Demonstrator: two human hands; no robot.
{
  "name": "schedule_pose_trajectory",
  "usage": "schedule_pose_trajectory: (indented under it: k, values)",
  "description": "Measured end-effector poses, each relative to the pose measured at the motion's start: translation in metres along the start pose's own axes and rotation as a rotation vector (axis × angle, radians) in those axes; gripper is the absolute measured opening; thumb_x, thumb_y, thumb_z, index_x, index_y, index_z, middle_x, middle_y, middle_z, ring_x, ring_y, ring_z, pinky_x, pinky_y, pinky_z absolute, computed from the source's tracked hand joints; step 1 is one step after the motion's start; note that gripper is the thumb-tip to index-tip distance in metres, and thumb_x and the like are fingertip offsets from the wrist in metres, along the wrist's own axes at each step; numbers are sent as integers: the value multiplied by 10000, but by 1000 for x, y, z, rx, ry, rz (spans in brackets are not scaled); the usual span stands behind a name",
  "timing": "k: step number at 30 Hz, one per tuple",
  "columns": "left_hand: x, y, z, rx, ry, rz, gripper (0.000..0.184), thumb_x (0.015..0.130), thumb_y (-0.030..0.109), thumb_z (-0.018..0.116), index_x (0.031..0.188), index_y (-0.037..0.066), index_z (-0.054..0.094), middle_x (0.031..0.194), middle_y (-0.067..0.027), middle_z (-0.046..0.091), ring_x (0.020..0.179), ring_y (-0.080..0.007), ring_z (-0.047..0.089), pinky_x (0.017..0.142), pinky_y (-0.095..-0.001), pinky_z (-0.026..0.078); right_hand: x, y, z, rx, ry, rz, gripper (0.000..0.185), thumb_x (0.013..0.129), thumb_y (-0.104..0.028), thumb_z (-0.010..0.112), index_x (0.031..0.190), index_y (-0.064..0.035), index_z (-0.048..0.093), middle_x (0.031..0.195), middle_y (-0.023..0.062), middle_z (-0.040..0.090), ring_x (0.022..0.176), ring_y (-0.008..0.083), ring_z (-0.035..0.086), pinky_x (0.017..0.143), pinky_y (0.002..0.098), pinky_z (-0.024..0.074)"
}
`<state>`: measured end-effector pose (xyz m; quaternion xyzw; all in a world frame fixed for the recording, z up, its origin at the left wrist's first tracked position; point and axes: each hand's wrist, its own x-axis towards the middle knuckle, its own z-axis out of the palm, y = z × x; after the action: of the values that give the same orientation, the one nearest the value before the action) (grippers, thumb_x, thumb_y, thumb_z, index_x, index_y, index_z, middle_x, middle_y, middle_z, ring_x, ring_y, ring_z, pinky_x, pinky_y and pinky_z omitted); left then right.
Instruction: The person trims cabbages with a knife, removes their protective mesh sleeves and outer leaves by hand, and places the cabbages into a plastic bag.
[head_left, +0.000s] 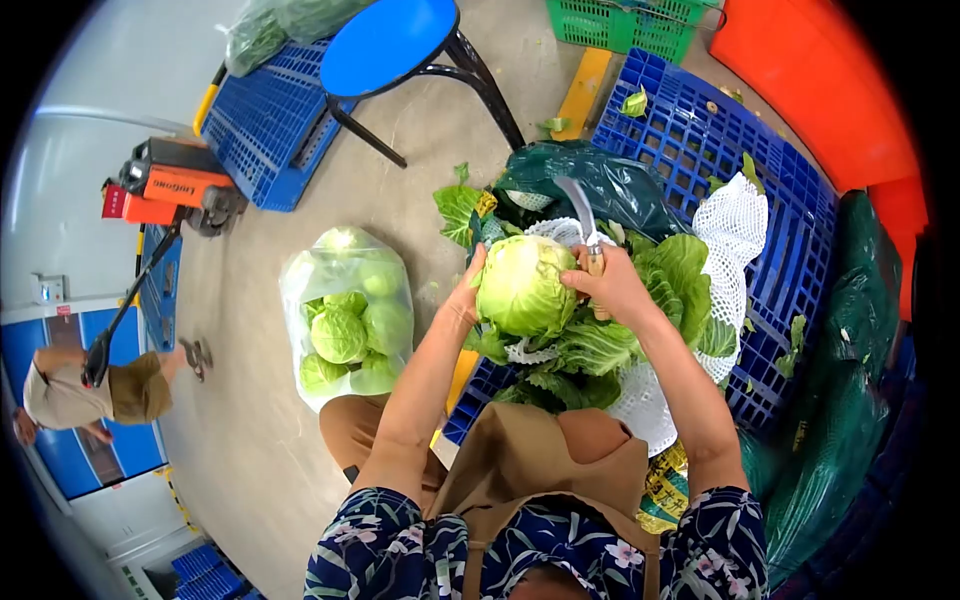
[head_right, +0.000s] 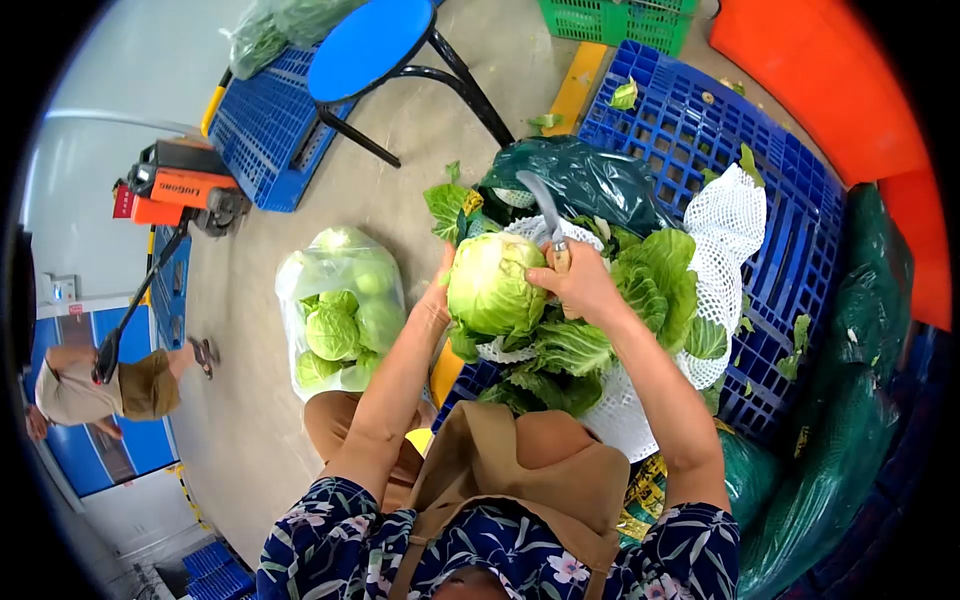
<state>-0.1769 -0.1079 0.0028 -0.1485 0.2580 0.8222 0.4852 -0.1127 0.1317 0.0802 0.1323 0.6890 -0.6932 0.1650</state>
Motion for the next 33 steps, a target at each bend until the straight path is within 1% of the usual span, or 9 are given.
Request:
schedule_pose_trajectory:
  k: [2, 3, 6, 7, 11, 15, 26, 31, 33]
  values:
    - [0, -12, -5, -88, 42, -60, 707, 944, 603, 337, 1378, 52, 424, 1361, -169, 493, 1213, -323, 520, 1007, -485, 433, -11, 6, -2, -289, 4, -87, 353, 801, -161, 719, 1047, 55, 588, 764, 72, 598, 634, 145, 578, 584, 304, 500]
    - [2, -19, -6, -120, -5, -39, 636, 953, 546, 394, 1349, 53, 463, 1318, -162, 535, 1173, -316, 554, 983, -477, 457, -21, 4, -2, -534, 98, -241, 288, 810, -139, 665, 1002, 44, 553, 739, 148, 588, 608, 261, 602, 561, 396, 497]
    - [15, -33, -13, 93, 183, 22, 597, 950, 508, 442, 1329, 49, 482, 1286, -158, 561, 1139, -295, 581, 960, -464, 479, -39, 37, 2, -863, 281, -436, 177, 799, -83, 596, 907, 26, 508, 752, 210, 590, 605, 394, 583, 535, 479, 481]
    - [23, -36, -16, 103, 157, 0, 569, 936, 482, 498, 1300, 45, 506, 1245, -147, 590, 1102, -265, 605, 935, -436, 500, -42, 36, 4, -944, 244, -331, 133, 762, -11, 547, 879, 31, 498, 762, 252, 600, 636, 429, 603, 543, 505, 486]
    - [48, -41, -20, 377, 344, -198, 550, 895, 459, 586, 1252, 44, 545, 1206, -121, 613, 1063, -226, 619, 913, -387, 507, -23, 85, -16, -1055, 179, -113, 154, 729, 34, 558, 877, 61, 528, 809, 287, 623, 687, 436, 640, 599, 495, 524]
    - [65, -36, -15, 402, 315, -272, 587, 877, 477, 605, 1261, 38, 540, 1224, -126, 603, 1089, -227, 605, 927, -381, 493, -11, 103, -26, -963, 166, 5, 185, 718, 37, 570, 894, 83, 541, 801, 298, 633, 769, 440, 650, 662, 489, 537]
    - [72, -41, -27, 458, 416, -229, 605, 929, 487, 516, 1307, 14, 491, 1299, -142, 552, 1157, -267, 556, 974, -401, 447, 24, 95, -32, -910, 40, 285, 230, 754, -10, 587, 970, 46, 643, 1003, 247, 642, 948, 410, 629, 810, 466, 521]
    - [27, -53, 34, 1287, 760, 36, 706, 894, 499, 567, 1380, 10, 418, 1331, -199, 509, 1230, -320, 491, 1008, -427, 404, -3, 100, -20, -877, 116, 225, 213, 764, -7, 577, 961, 49, 633, 1027, 242, 639, 902, 412, 643, 790, 464, 533]
    - [0, -85, 62, 1624, 642, 164, 828, 809, 450, 690, 1440, 76, 307, 1392, -315, 344, 1241, -440, 429, 999, -474, 389, -2, 100, -7, -848, 164, 239, 184, 760, 9, 581, 932, 56, 626, 1020, 228, 645, 894, 412, 647, 773, 458, 541]
